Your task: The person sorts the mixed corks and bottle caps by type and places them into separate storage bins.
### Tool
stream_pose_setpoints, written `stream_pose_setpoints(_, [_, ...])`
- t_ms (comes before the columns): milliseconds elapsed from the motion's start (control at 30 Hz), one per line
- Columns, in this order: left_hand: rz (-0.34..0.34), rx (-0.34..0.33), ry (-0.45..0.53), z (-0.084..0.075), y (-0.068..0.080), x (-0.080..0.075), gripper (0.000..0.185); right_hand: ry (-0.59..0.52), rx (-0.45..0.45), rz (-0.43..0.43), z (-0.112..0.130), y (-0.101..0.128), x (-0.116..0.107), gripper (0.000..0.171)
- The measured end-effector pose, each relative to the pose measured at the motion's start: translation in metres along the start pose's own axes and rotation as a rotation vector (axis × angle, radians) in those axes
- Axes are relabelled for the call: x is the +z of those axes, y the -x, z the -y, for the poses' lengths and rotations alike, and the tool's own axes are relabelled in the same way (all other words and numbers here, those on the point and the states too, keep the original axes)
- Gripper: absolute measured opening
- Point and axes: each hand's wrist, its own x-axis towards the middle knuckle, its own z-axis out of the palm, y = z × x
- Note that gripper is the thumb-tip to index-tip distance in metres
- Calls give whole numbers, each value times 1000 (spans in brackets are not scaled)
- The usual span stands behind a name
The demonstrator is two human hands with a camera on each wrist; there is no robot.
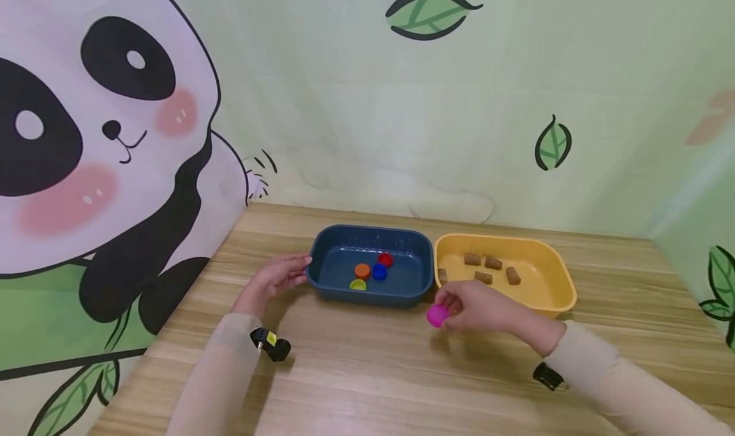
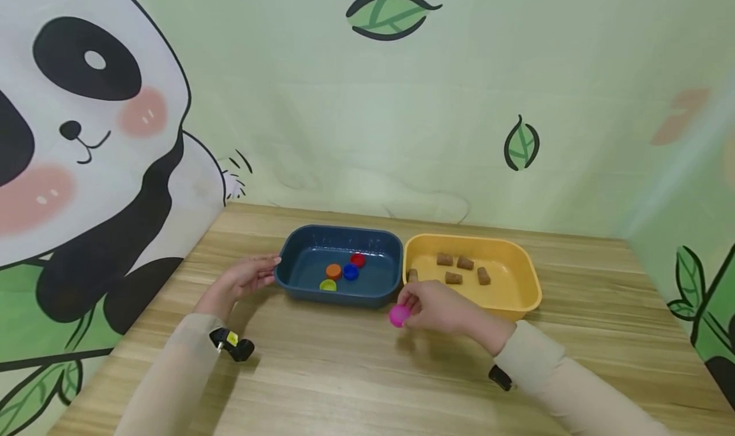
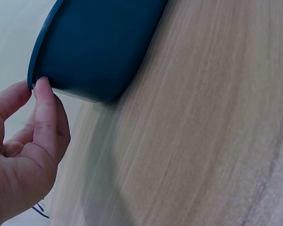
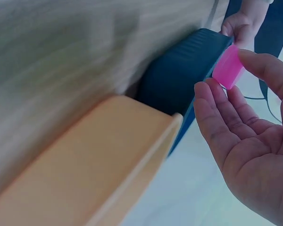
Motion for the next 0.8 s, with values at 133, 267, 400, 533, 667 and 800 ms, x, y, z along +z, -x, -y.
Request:
stream_pose_setpoints(133, [9,9,10,0,-1,1,49,18,-12,-16,3,3,-11,23])
stream_pose_setpoints(267, [1,10,19,0,-1,2,46,27,29,-5,10,4,-23,24])
stream_pose_setpoints(400, [0,10,12,0,-2,1,50,70,41,-2,17,4,-34,26])
stream_pose_setpoints(533, [4,10,8,0,-2,1,53,54,26,12,21,1,-44,27])
stream_pose_setpoints(667, [-3,6,8,0,-3,2,52,17,13,32,27,-2,-54,27])
stream_pose_setpoints(800, [6,8,2,1,-3,1,54,3,24,29,34,-6,-63,26])
